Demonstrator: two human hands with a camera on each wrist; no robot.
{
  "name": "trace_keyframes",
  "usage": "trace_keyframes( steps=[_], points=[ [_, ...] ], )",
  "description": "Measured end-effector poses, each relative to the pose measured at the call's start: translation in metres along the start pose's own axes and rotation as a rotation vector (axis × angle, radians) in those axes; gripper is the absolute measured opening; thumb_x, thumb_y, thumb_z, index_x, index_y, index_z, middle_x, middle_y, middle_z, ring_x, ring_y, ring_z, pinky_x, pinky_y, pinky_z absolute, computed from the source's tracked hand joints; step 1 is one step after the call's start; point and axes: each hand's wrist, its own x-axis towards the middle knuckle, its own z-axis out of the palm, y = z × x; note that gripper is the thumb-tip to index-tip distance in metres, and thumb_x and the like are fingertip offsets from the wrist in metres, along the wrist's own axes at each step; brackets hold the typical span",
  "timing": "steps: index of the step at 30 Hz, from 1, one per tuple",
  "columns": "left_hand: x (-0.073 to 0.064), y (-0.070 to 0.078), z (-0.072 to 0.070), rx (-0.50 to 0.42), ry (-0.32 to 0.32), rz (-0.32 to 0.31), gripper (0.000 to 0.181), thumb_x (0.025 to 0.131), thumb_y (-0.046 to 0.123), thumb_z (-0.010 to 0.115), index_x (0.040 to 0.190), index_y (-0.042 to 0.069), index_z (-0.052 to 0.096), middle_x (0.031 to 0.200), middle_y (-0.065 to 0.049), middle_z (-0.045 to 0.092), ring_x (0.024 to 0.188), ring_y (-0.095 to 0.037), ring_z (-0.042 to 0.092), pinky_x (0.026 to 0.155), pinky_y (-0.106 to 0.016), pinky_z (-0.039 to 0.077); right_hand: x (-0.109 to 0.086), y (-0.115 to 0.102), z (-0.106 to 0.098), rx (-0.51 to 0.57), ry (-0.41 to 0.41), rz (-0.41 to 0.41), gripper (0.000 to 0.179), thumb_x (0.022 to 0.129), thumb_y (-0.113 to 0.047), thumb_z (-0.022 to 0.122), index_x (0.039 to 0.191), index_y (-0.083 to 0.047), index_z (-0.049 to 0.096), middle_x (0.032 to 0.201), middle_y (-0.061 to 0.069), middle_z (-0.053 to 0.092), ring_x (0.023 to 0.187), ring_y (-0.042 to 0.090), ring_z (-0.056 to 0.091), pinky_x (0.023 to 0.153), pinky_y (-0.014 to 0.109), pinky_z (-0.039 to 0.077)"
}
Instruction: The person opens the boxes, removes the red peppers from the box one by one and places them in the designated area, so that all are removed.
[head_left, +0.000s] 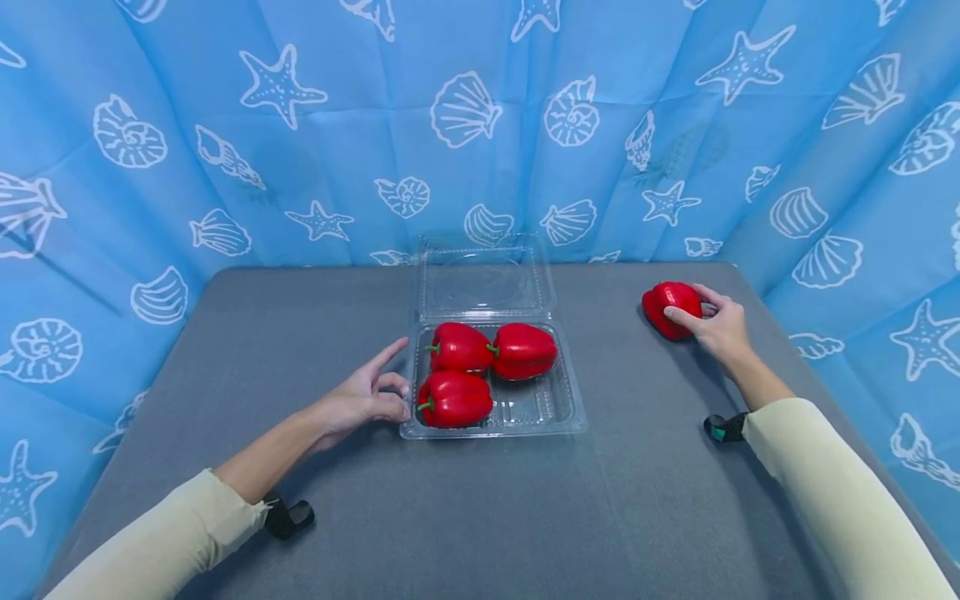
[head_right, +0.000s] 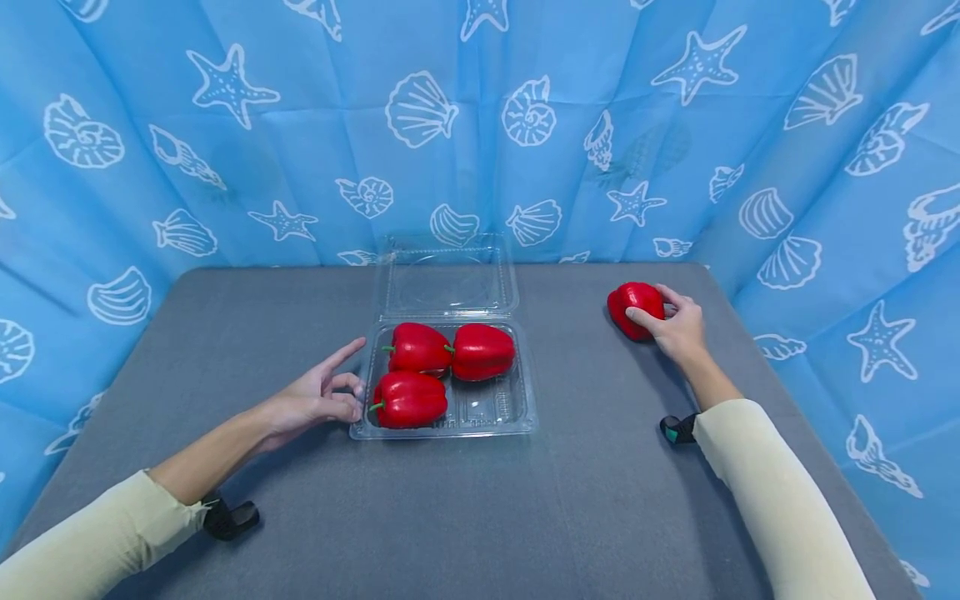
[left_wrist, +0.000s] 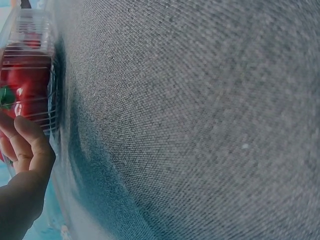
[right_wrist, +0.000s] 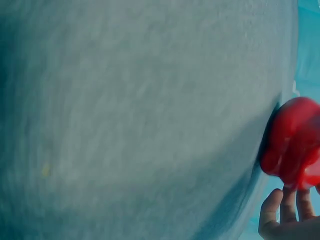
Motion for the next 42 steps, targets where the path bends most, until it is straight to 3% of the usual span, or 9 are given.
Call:
trace_keyframes(
  steps=[7,12,17,24,28,32,36,42],
  points=[
    [0.0,0.0,0.0,-0.007,-0.011,0.002,0.094,0.09,0.001,0.062,0.16,0.027,0.005,0.102,-0.007,0.053,0.083,-0.019,0.064,0.088,-0.035,0.052,0.001,0.0,-0.004,0.002,-0.032,-0.001,0.085,0.093,-0.044,0.065,0.157,-0.005,0.024,0.151,0.033,0.029,0.133,0.05,0.033,0.065,0.015,0.044],
    [0.001,-0.001,0.0,-0.011,-0.012,-0.001,0.094,0.09,0.001,0.062,0.16,0.027,0.005,0.101,-0.007,0.054,0.083,-0.019,0.064,0.088,-0.035,0.052,0.003,-0.001,-0.005,-0.029,-0.039,0.004,0.087,0.093,-0.044,0.065,0.157,-0.004,0.021,0.151,0.032,0.029,0.133,0.05,0.033,0.081,0.037,0.052],
    [0.001,-0.001,0.001,-0.011,-0.007,-0.005,0.094,0.09,0.0,0.062,0.16,0.026,0.005,0.101,-0.007,0.054,0.082,-0.019,0.064,0.087,-0.035,0.052,0.002,-0.002,-0.003,-0.054,0.004,-0.018,0.092,0.092,-0.039,0.069,0.159,-0.005,0.015,0.152,0.032,0.027,0.135,0.052,0.031,0.096,0.063,0.044],
    [0.001,0.0,0.002,-0.012,-0.011,-0.004,0.094,0.09,0.0,0.062,0.16,0.026,0.004,0.101,-0.007,0.054,0.083,-0.019,0.064,0.088,-0.035,0.052,-0.005,-0.017,0.005,-0.091,0.117,-0.081,0.098,0.088,-0.037,0.072,0.16,-0.012,0.01,0.157,0.025,0.021,0.142,0.047,0.024,0.097,0.069,0.039],
    [0.001,0.0,0.002,-0.014,-0.013,-0.006,0.094,0.09,0.0,0.062,0.16,0.026,0.004,0.101,-0.007,0.054,0.083,-0.019,0.064,0.088,-0.035,0.052,-0.012,-0.034,0.01,-0.091,0.136,-0.148,0.105,0.084,-0.034,0.077,0.161,-0.019,0.006,0.161,0.018,0.017,0.145,0.042,0.02,0.095,0.069,0.042],
    [0.001,0.001,0.002,-0.013,-0.015,-0.002,0.094,0.09,0.0,0.062,0.16,0.026,0.004,0.101,-0.006,0.054,0.083,-0.018,0.064,0.088,-0.035,0.052,-0.018,-0.052,0.017,-0.061,0.075,-0.214,0.109,0.083,-0.036,0.079,0.161,-0.025,0.003,0.162,0.014,0.016,0.145,0.041,0.02,0.093,0.069,0.043],
    [-0.001,0.001,0.001,-0.013,-0.019,0.003,0.094,0.091,0.001,0.062,0.16,0.026,0.004,0.101,-0.006,0.054,0.083,-0.018,0.064,0.089,-0.035,0.052,-0.024,-0.068,0.025,-0.004,-0.056,-0.28,0.109,0.083,-0.036,0.079,0.161,-0.031,0.002,0.165,0.01,0.014,0.148,0.038,0.02,0.101,0.066,0.038],
    [-0.001,0.001,0.001,-0.016,-0.03,0.011,0.094,0.091,0.0,0.061,0.16,0.026,0.003,0.101,-0.006,0.054,0.083,-0.018,0.064,0.089,-0.035,0.052,-0.037,-0.092,0.041,0.131,-0.237,-0.421,0.107,0.082,-0.015,0.081,0.161,-0.027,0.008,0.164,0.007,0.021,0.149,0.031,0.024,0.113,0.057,0.027]
  ],
)
